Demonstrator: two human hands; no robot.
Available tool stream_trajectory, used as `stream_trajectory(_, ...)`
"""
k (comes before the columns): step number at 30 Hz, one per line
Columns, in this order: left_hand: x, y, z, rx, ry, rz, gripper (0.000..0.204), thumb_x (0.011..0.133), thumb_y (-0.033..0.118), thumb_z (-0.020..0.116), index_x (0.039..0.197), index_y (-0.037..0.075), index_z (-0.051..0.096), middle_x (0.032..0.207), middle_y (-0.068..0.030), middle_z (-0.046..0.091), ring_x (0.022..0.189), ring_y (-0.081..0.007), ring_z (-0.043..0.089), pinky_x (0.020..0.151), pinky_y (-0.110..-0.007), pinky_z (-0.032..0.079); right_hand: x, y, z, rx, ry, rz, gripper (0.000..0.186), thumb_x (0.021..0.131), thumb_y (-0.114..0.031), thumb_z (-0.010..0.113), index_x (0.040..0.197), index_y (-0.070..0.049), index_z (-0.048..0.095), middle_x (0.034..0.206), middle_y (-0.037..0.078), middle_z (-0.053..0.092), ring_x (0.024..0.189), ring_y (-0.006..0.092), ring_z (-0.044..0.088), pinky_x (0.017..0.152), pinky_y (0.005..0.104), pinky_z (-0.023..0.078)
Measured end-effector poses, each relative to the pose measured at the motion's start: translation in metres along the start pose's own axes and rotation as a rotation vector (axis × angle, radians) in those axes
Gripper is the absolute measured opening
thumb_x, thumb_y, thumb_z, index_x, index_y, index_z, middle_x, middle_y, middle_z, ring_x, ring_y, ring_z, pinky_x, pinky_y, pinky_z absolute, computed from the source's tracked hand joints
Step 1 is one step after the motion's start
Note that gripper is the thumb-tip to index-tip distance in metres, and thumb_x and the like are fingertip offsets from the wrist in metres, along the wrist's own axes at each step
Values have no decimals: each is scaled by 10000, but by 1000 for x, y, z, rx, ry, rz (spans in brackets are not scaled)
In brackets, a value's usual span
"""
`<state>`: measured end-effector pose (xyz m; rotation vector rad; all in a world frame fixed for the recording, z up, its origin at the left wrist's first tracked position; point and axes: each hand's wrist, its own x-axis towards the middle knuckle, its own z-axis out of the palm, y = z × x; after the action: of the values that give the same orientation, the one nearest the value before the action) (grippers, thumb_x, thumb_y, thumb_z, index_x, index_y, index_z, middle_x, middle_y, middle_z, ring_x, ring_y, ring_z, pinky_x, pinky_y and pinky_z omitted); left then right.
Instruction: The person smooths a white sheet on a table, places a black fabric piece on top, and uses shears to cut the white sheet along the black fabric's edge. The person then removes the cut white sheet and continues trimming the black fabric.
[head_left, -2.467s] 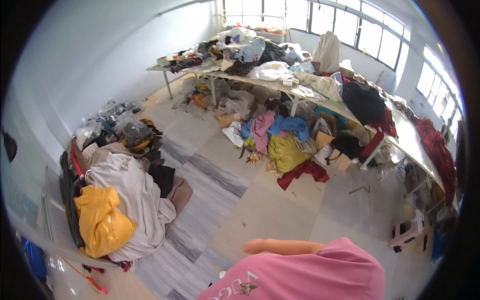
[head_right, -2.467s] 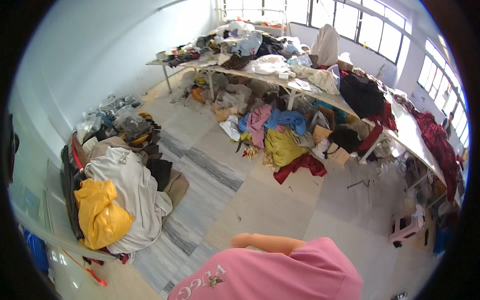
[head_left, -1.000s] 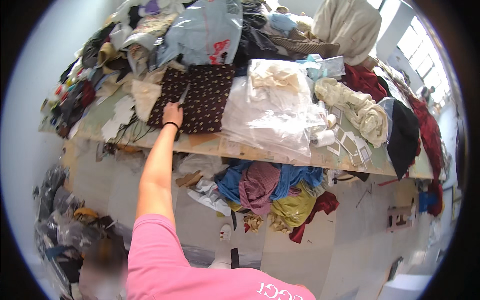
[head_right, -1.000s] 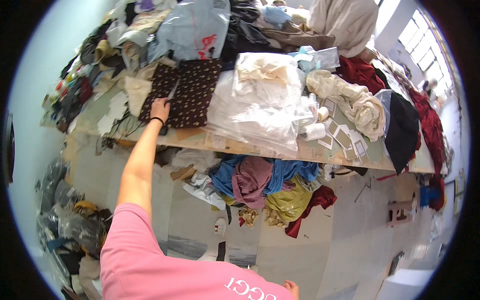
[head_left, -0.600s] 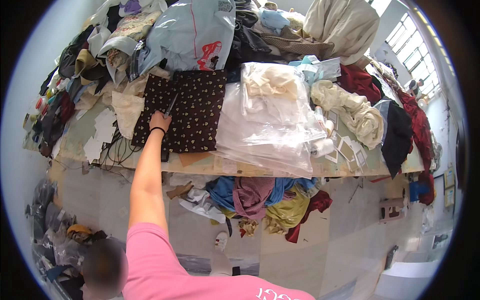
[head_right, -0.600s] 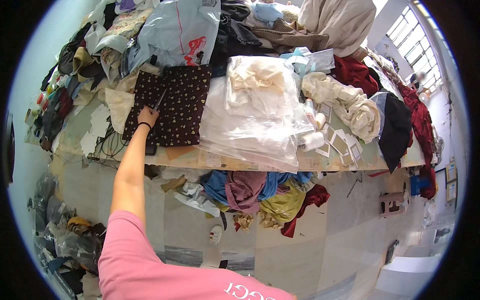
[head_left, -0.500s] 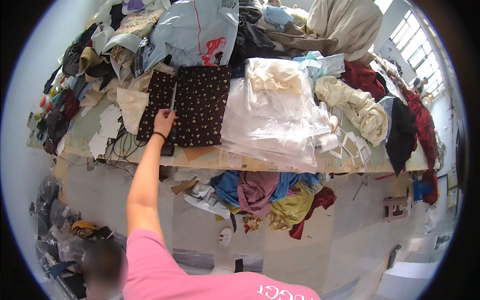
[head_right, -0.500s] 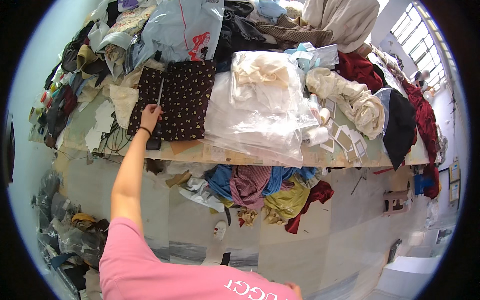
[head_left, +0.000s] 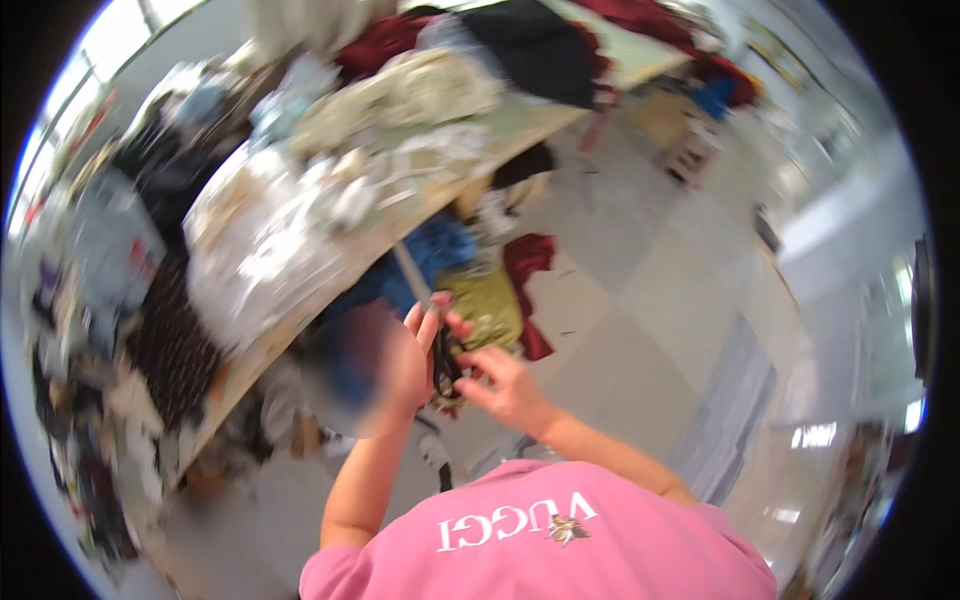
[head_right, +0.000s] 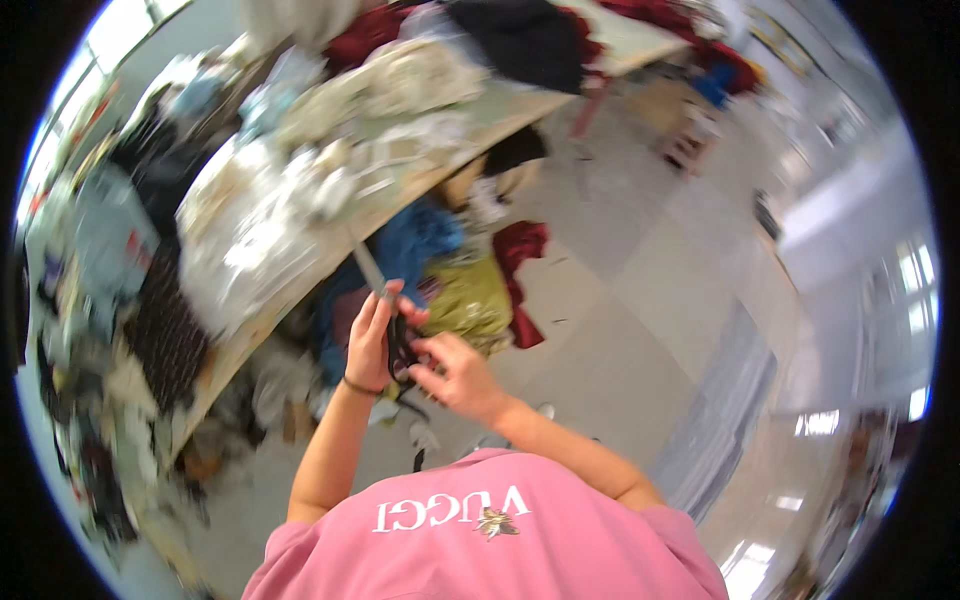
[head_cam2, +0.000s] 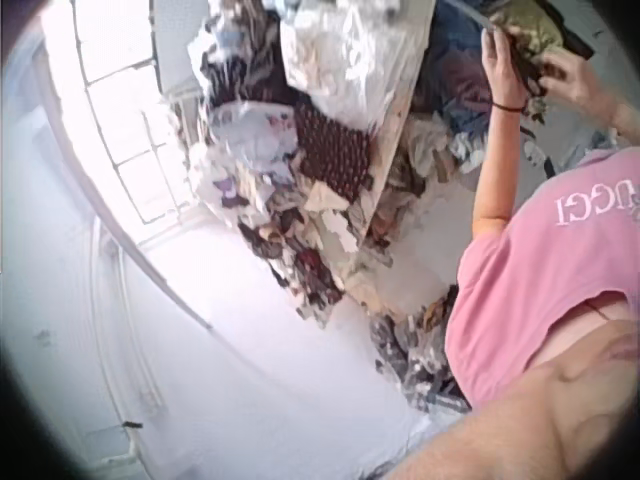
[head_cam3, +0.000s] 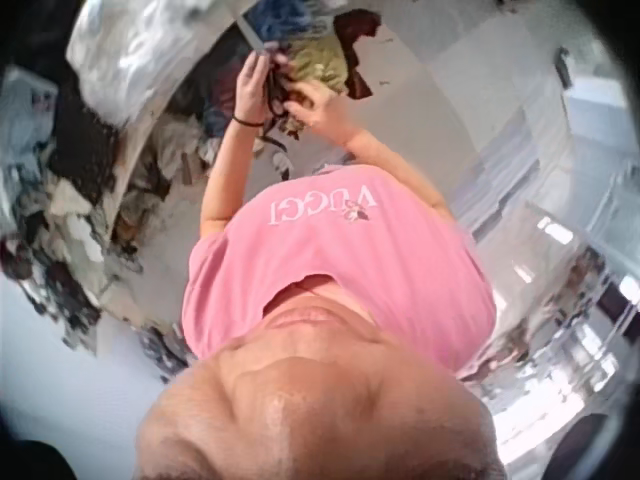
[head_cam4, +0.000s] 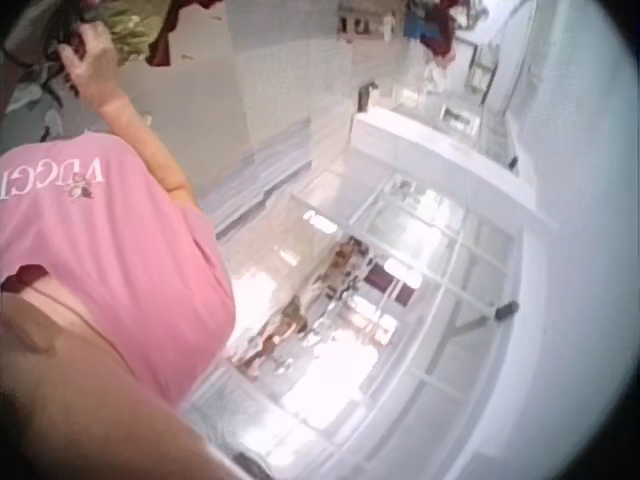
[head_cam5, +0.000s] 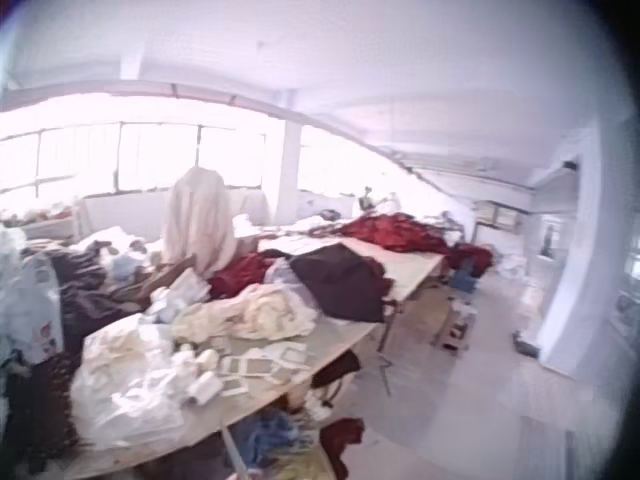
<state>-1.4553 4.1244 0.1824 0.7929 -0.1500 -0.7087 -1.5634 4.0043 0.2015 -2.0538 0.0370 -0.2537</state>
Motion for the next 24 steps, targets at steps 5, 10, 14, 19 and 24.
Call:
stream_trajectory(5, 34, -143, 107, 184, -180, 96, 228, 967, 160, 450, 1159, 37, 456, 924, -88, 609, 838, -173, 605, 790, -307, 496, -78, 75, -115, 95, 235, 116, 375, 718, -167, 681, 1026, 0, 547, 933, 185, 595, 878, 321, 584, 757, 392, 462)
stream_trajectory(10, 63, -254, 235, 237, -400, -266, 206, 953, 143, 490, 1143, 66, 463, 966, -85, 608, 878, -169, 601, 746, -293, 514, -158, 133, -232, -90, 374, 432, 319, 736, -186, 724, 939, -29, 533, 715, 74, 589, 614, 210, 551, 588, 342, 446)
stream_trajectory(14, 102, -309, 307, 302, -640, -426, 362, 976, 216, 446, 1305, 83, 374, 1195, -122, 527, 1083, -206, 534, 896, -343, 464, -190, 168, -312, -69, 572, 394, 261, 781, -193, 707, 896, -24, 545, 637, 66, 558, 563, 198, 550, 560, 327, 443)
stream_trajectory(19, 176, -361, 300, 517, -581, -559, 486, 989, 274, 403, 1419, 94, 265, 1222, -156, 551, 1040, -218, 579, 914, -335, 432, -218, 231, -427, 374, 641, 296, 230, 851, -98, 557, 1053, -9, 494, 978, 80, 586, 876, 159, 605, 726, 285, 482)
stream_trajectory(24, 250, -417, 245, 757, -134, -585, 375, 952, 316, 476, 1209, 45, 507, 997, -135, 656, 809, -198, 649, 696, -317, 531, -228, 286, -561, 538, 764, 394, 279, 872, -197, 605, 1025, -18, 456, 966, 95, 581, 859, 168, 610, 737, 300, 494)
